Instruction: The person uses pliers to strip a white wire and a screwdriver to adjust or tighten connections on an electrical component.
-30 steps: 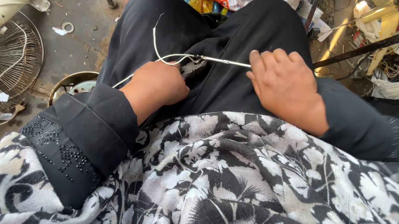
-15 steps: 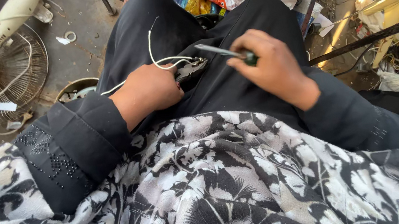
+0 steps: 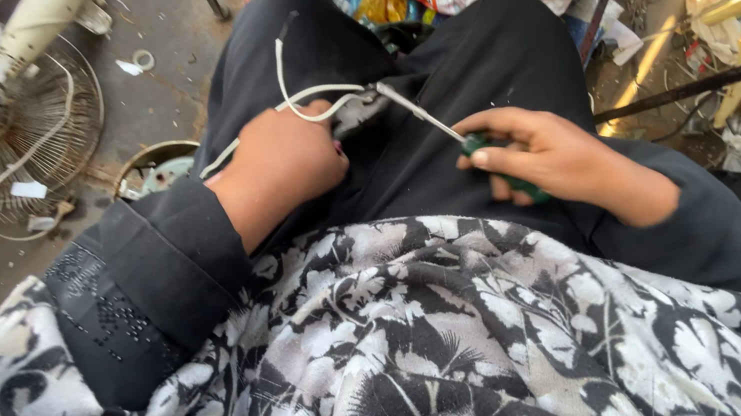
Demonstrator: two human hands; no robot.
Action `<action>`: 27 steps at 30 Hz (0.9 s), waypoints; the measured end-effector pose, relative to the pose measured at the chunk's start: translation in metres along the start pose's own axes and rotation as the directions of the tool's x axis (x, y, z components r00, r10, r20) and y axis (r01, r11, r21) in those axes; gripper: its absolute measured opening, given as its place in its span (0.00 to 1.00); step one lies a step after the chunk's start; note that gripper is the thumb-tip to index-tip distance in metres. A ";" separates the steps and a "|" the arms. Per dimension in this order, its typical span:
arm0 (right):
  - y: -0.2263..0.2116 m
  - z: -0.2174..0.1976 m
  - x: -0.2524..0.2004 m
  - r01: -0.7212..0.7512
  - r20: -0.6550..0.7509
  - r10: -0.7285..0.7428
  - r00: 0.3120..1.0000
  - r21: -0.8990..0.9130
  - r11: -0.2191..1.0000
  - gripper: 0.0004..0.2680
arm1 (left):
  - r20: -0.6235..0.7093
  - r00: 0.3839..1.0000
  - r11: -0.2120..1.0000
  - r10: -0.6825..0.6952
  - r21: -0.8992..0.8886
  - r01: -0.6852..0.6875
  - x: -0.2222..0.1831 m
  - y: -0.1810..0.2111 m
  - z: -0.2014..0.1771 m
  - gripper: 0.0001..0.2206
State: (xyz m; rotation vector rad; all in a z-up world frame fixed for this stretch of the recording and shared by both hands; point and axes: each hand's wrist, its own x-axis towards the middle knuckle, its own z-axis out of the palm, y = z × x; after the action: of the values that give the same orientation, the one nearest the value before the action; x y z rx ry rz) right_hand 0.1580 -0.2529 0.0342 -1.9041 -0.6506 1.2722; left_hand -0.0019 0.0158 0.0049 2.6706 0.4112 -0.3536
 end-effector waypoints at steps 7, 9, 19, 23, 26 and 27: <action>-0.018 0.013 -0.021 0.052 -0.186 -0.078 0.980 -0.139 0.989 0.15 | 0.006 1.000 0.999 0.017 0.031 -0.018 0.010 -0.008 0.010 0.15; -0.020 0.015 -0.021 0.143 -0.182 -0.188 0.965 -0.232 0.962 0.14 | 0.003 1.000 0.999 0.022 0.032 -0.022 0.010 -0.007 0.012 0.15; -0.034 0.032 -0.021 0.235 -0.218 -0.415 0.883 -0.561 0.794 0.12 | 0.035 0.999 0.999 0.027 0.038 -0.028 0.008 -0.006 0.008 0.15; -0.035 0.033 -0.022 0.227 -0.212 -0.414 0.885 -0.578 0.784 0.12 | 0.030 0.999 0.998 0.042 0.051 -0.044 0.008 -0.007 0.009 0.16; -0.035 0.034 -0.022 0.240 -0.210 -0.427 0.880 -0.579 0.779 0.11 | 0.013 0.998 0.997 0.058 0.041 -0.059 0.008 -0.008 0.010 0.15; -0.036 0.035 -0.022 0.242 -0.207 -0.428 0.880 -0.580 0.778 0.11 | 0.007 0.998 0.997 0.064 0.034 -0.064 0.008 -0.008 0.010 0.15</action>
State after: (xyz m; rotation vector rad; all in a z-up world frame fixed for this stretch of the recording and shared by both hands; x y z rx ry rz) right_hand 0.1174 -0.2374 0.0671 -2.2384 -1.2047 0.5371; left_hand 0.0009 0.0199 -0.0095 2.7081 0.3194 -0.3513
